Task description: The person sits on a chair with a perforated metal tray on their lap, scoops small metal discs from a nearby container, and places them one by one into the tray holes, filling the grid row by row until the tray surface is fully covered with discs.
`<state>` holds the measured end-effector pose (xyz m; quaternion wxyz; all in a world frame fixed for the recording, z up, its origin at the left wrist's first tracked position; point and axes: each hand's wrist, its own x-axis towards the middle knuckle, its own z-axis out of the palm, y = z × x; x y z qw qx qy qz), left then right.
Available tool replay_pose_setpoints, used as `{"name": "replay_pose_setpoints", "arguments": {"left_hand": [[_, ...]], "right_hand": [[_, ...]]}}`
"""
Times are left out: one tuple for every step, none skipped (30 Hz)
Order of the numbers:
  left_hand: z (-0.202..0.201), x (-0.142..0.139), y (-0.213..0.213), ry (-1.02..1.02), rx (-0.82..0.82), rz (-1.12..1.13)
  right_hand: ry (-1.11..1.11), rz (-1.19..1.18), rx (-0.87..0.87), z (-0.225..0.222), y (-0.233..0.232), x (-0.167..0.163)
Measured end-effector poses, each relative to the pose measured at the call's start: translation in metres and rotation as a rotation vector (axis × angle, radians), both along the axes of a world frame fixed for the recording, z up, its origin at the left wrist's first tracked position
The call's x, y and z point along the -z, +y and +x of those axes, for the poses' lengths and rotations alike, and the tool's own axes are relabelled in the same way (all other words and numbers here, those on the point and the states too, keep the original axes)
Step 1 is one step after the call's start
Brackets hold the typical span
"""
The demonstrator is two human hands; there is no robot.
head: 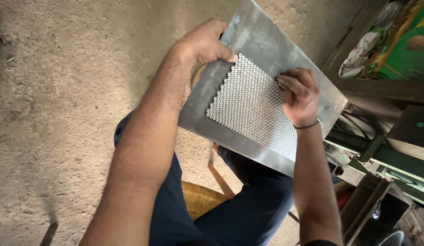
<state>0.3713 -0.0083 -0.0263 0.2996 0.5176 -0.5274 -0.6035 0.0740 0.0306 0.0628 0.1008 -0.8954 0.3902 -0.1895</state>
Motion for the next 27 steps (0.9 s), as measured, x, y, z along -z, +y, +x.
{"name": "replay_pose_setpoints", "arguments": {"left_hand": [[0.000,0.001,-0.001,0.009,0.004,-0.015],[0.001,0.002,0.000,0.017,0.007,-0.026],[0.000,0.003,0.000,0.029,0.003,-0.021],[-0.001,0.003,0.000,0.041,0.000,-0.018],[-0.001,0.004,0.000,0.053,-0.002,-0.015],[-0.002,0.004,0.000,0.056,-0.002,-0.007],[-0.002,0.004,0.000,0.058,-0.004,0.002],[-0.003,0.004,0.000,0.059,-0.007,0.012],[-0.003,0.004,0.000,0.069,-0.010,0.013],[-0.003,0.003,0.000,0.079,-0.012,0.014],[-0.003,0.003,0.000,0.089,-0.014,0.015],[-0.002,0.002,0.000,0.079,-0.011,0.016],[-0.002,0.001,0.000,0.068,-0.008,0.019],[-0.001,0.000,0.000,0.057,-0.006,0.023],[0.000,-0.001,0.000,0.051,-0.004,0.025],[0.000,-0.002,0.000,0.047,-0.002,0.027],[0.000,-0.002,0.000,0.042,0.001,0.028],[0.000,-0.003,0.000,0.044,-0.008,0.038],[0.000,-0.003,0.001,0.047,-0.017,0.049],[0.000,-0.004,0.001,0.049,-0.026,0.060],[-0.001,-0.004,0.001,0.059,-0.023,0.051],[-0.001,-0.004,0.001,0.068,-0.020,0.043],[0.000,-0.004,0.001,0.076,-0.019,0.035],[-0.001,-0.004,0.001,0.077,-0.021,0.040],[-0.001,-0.005,0.001,0.077,-0.022,0.044],[-0.001,-0.005,0.001,0.078,-0.022,0.048],[-0.001,-0.005,0.001,0.057,-0.026,0.054]], "right_hand": [[-0.001,-0.009,-0.009,-0.003,-0.001,-0.001],[-0.002,-0.014,-0.020,-0.006,-0.001,-0.001],[-0.002,-0.019,-0.028,-0.009,-0.001,-0.002],[0.011,-0.011,-0.017,-0.012,0.000,-0.002],[0.025,-0.004,-0.006,-0.014,0.001,-0.002],[0.037,0.004,0.004,-0.016,0.002,-0.003],[0.047,0.001,0.017,-0.017,0.002,-0.002],[0.057,-0.003,0.030,-0.019,0.003,-0.002],[0.066,-0.006,0.043,-0.019,0.003,-0.001],[0.064,-0.009,0.047,-0.019,0.004,-0.001],[0.062,-0.013,0.051,-0.020,0.004,-0.001],[0.059,-0.018,0.054,-0.019,0.004,0.000],[0.059,-0.010,0.069,-0.019,0.005,-0.001],[0.058,-0.002,0.084,-0.018,0.006,0.000],[0.058,0.007,0.098,-0.018,0.007,-0.001],[0.052,-0.002,0.088,-0.017,0.007,0.000],[0.047,-0.012,0.079,-0.015,0.008,0.000],[0.041,-0.023,0.070,-0.014,0.009,0.001],[0.029,-0.017,0.069,-0.012,0.009,0.002],[0.018,-0.010,0.069,-0.011,0.010,0.002],[0.006,-0.004,0.069,-0.010,0.010,0.002],[0.002,-0.007,0.077,-0.010,0.010,0.003],[-0.002,-0.009,0.084,-0.009,0.010,0.003],[-0.007,-0.010,0.091,-0.009,0.010,0.003],[-0.007,-0.014,0.087,-0.009,0.010,0.003],[-0.007,-0.019,0.084,-0.009,0.010,0.003],[-0.006,-0.024,0.082,-0.010,0.010,0.003]]}}
